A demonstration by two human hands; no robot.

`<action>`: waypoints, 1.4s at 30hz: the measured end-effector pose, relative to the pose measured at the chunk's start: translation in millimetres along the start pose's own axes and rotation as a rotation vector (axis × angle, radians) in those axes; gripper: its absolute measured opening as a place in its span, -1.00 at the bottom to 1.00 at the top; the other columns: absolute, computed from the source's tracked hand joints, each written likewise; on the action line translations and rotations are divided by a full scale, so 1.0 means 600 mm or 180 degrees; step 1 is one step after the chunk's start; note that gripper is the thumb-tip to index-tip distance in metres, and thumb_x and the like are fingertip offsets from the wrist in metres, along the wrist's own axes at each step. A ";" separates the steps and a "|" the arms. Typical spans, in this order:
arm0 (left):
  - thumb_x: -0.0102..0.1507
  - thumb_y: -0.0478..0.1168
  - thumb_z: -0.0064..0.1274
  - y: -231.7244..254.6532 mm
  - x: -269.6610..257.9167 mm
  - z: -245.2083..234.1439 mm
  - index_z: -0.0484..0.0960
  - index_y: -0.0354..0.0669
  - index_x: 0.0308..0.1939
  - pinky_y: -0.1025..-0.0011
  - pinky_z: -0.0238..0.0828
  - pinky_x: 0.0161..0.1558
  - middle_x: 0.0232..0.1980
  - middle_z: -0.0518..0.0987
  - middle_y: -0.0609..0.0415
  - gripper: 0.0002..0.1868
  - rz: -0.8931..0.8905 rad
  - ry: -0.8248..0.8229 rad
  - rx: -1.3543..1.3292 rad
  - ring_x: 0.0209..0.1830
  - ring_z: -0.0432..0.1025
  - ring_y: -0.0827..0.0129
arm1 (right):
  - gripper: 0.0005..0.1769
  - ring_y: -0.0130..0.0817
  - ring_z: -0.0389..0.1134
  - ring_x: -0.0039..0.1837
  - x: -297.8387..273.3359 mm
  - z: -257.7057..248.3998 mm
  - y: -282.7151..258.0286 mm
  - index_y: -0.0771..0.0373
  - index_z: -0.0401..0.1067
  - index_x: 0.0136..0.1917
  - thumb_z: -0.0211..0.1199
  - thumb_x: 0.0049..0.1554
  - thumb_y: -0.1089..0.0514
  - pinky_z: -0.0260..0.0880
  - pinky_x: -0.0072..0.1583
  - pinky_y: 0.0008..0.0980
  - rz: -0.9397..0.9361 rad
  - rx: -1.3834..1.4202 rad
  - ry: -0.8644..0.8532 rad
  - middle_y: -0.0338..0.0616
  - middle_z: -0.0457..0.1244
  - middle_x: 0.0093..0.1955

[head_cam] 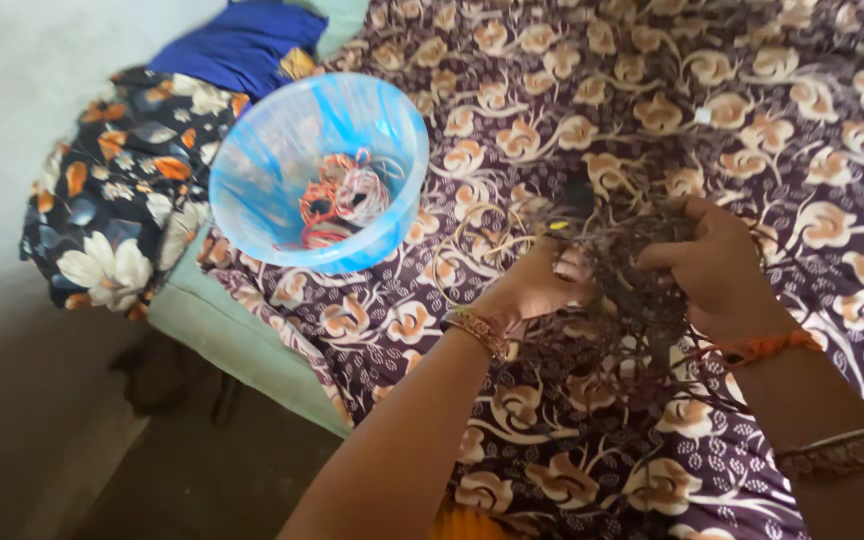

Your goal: The person winds a long strand of pink and black yarn into a neat ball by hand. They start by picking up the yarn from a pile on the bed, then repeatedly wrap it around their fingers to form a compact bundle, which they place into a blue plastic bowl containing other wound yarn balls.

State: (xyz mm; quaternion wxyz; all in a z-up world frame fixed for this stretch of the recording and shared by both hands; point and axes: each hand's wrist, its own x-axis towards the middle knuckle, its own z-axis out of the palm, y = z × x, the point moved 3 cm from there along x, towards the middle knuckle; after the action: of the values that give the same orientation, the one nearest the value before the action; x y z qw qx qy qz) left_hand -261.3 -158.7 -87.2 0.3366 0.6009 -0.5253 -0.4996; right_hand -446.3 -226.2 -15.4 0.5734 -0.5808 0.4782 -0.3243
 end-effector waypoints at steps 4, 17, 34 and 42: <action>-0.03 -0.19 0.40 0.057 -0.026 -0.025 0.16 -0.38 0.45 0.20 0.20 0.40 0.40 0.37 -0.26 0.06 0.0045 0.0281 0.0624 0.39 0.29 0.00 | -0.34 -0.21 0.36 -0.15 0.013 0.012 -0.055 0.40 0.34 0.35 0.30 -0.05 0.49 0.34 -0.18 -0.31 -0.0058 0.0275 -0.0094 0.01 0.35 -0.03; 0.25 -0.20 0.10 0.153 0.020 -0.087 0.45 -0.38 0.07 0.37 0.56 -0.24 -0.18 0.65 -0.09 -0.61 0.0450 0.0883 0.0137 -0.27 0.57 0.28 | -0.55 -0.39 0.31 -0.19 0.070 0.011 -0.187 0.39 0.36 0.29 0.27 0.12 0.38 0.28 -0.21 -0.40 -0.0250 0.0494 -0.0773 -0.12 0.31 -0.13; 0.09 -0.25 0.31 0.340 -0.005 -0.185 0.79 -0.14 -0.19 0.40 0.57 -0.07 -0.17 0.75 0.03 -0.79 0.1051 0.1500 0.0863 -0.19 0.66 0.35 | -0.23 -0.33 0.36 0.12 0.010 0.088 -0.304 0.24 0.13 0.44 0.33 0.01 0.20 0.43 0.11 -0.31 -0.1175 -0.1309 -0.1474 -0.07 0.29 0.17; 0.05 -0.47 0.22 0.389 -0.032 -0.223 0.71 -0.21 -0.26 0.48 0.56 -0.14 -0.25 0.72 0.05 -0.79 0.1793 0.2068 0.0464 -0.25 0.62 0.44 | -0.66 -0.29 0.19 -0.25 0.037 0.081 -0.280 0.44 0.37 -0.07 0.29 0.26 0.06 0.25 -0.16 -0.30 -0.0661 -0.0752 -0.1367 -0.12 0.20 -0.29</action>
State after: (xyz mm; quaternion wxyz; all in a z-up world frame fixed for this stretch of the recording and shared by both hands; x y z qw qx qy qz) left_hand -201.2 -208.0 171.1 0.5643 0.5823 -0.5695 -0.1350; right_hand -363.2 -248.8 138.2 0.5537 -0.7452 0.3179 -0.1927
